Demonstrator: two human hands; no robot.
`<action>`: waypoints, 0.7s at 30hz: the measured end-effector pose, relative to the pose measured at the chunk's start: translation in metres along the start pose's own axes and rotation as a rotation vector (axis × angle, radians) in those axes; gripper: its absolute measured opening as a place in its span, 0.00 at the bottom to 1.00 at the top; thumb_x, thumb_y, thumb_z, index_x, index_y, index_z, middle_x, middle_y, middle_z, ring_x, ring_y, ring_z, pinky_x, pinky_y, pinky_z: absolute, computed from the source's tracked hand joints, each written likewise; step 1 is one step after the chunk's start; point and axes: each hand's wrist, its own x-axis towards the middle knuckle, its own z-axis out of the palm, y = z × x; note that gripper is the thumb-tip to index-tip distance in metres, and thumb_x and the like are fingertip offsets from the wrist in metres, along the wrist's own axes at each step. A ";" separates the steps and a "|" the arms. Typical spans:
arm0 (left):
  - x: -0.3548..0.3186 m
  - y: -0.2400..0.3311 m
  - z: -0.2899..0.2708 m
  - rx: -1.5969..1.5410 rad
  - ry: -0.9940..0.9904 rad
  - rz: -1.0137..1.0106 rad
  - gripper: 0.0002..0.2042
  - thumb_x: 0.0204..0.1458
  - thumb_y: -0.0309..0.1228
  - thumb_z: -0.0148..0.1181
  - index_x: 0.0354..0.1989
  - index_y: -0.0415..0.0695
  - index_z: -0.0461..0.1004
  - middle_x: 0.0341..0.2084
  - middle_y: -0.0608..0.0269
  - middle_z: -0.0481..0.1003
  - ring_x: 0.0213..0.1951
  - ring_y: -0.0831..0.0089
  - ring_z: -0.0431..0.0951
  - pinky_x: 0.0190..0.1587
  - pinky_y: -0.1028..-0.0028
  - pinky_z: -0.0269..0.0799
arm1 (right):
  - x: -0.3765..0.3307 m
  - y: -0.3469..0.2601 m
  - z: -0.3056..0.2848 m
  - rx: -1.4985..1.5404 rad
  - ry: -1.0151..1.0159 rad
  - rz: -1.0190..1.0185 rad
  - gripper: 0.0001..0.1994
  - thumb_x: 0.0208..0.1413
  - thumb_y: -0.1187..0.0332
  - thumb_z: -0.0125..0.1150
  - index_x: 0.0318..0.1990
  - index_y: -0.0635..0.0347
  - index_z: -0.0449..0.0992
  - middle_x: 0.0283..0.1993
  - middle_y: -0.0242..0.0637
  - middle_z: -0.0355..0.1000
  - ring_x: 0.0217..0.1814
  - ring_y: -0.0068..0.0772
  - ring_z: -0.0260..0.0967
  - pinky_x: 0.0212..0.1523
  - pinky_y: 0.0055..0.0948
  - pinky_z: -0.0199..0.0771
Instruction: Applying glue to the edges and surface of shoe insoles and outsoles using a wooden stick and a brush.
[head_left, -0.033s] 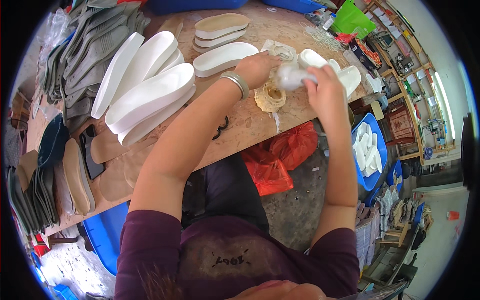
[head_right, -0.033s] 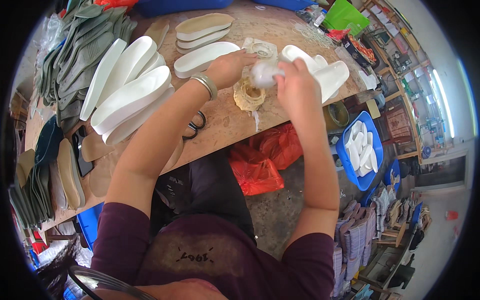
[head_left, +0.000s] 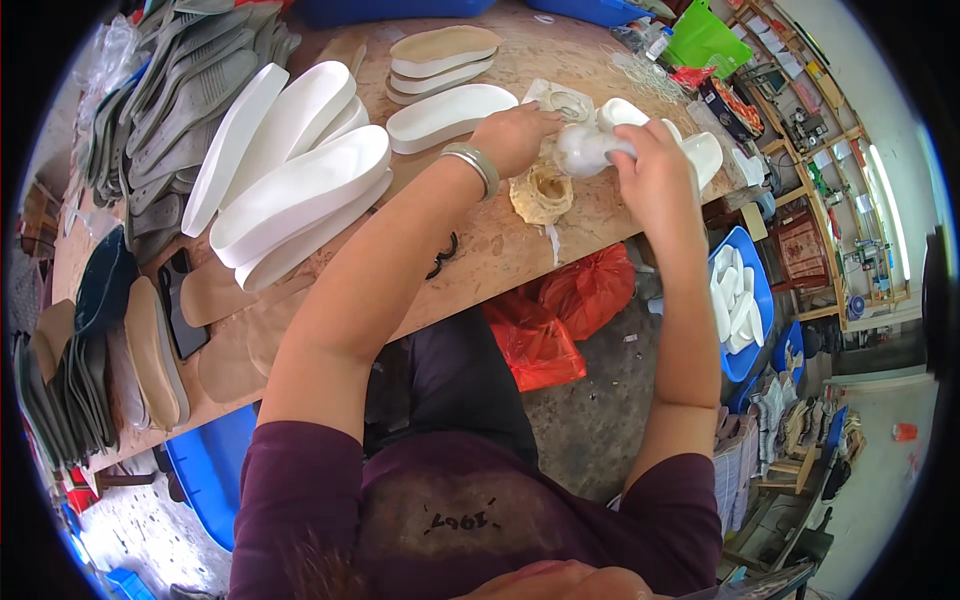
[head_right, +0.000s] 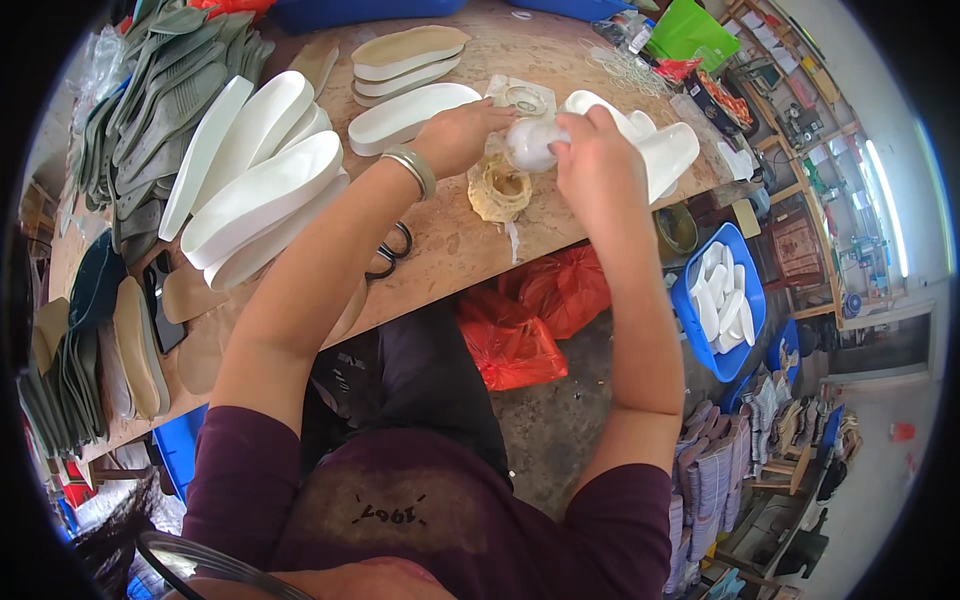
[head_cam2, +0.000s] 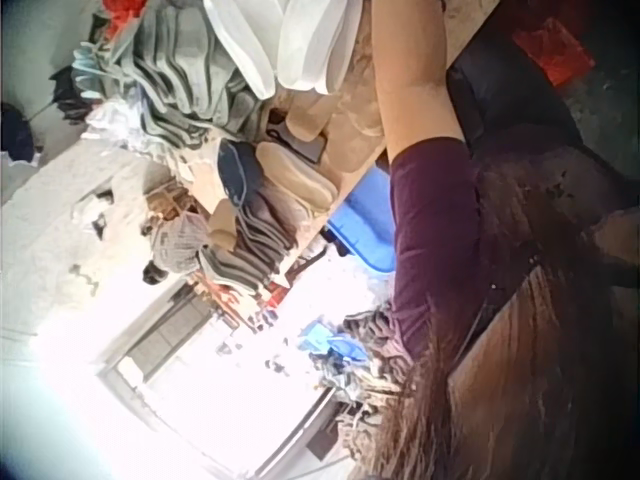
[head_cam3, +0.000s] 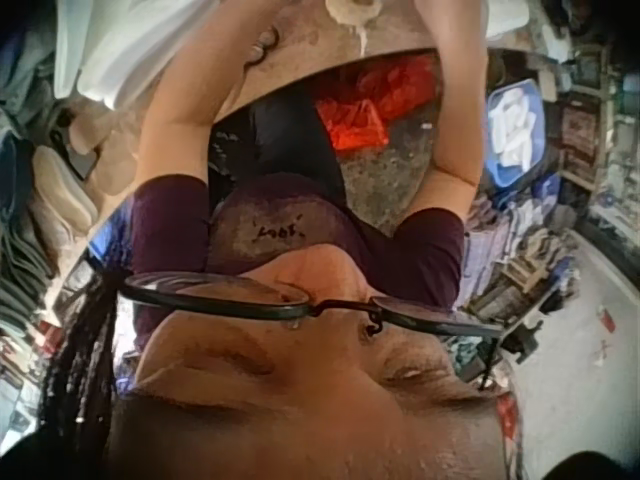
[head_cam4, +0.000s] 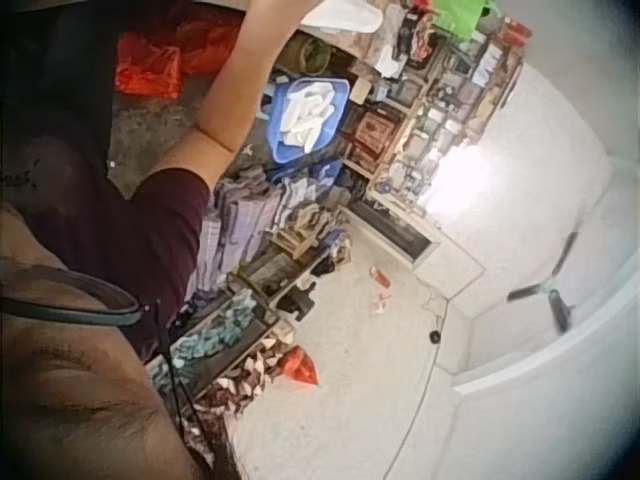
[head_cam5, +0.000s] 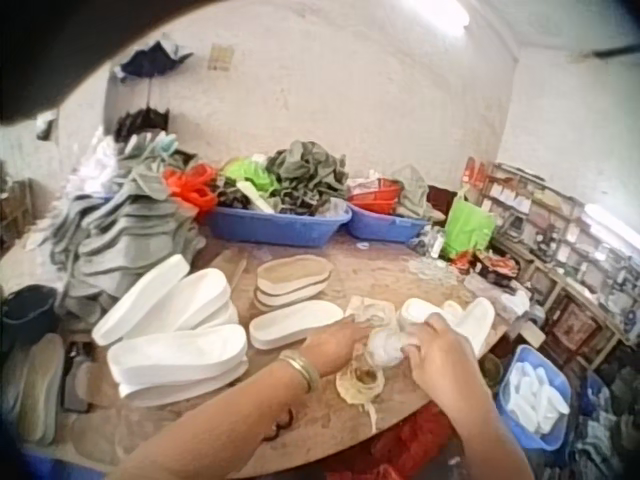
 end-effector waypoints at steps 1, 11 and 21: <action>0.000 -0.001 0.000 -0.005 0.002 -0.004 0.27 0.49 0.21 0.50 0.61 0.57 0.67 0.64 0.73 0.62 0.64 0.63 0.61 0.63 0.68 0.62 | 0.010 0.000 -0.004 -0.073 -0.068 -0.027 0.11 0.48 0.73 0.63 0.41 0.59 0.76 0.40 0.43 0.71 0.37 0.49 0.73 0.38 0.42 0.73; -0.002 -0.007 0.004 0.008 0.055 0.052 0.28 0.47 0.19 0.51 0.58 0.58 0.70 0.63 0.74 0.64 0.63 0.64 0.63 0.60 0.69 0.66 | -0.015 0.007 -0.048 0.051 -0.060 0.116 0.12 0.49 0.75 0.63 0.42 0.63 0.76 0.36 0.43 0.70 0.33 0.43 0.72 0.34 0.34 0.71; 0.000 -0.004 0.003 -0.036 0.042 0.039 0.27 0.49 0.18 0.43 0.58 0.55 0.71 0.62 0.73 0.65 0.64 0.66 0.62 0.63 0.70 0.62 | -0.044 0.015 0.022 0.128 -0.024 0.089 0.11 0.48 0.74 0.64 0.41 0.61 0.76 0.37 0.43 0.70 0.37 0.48 0.72 0.37 0.37 0.72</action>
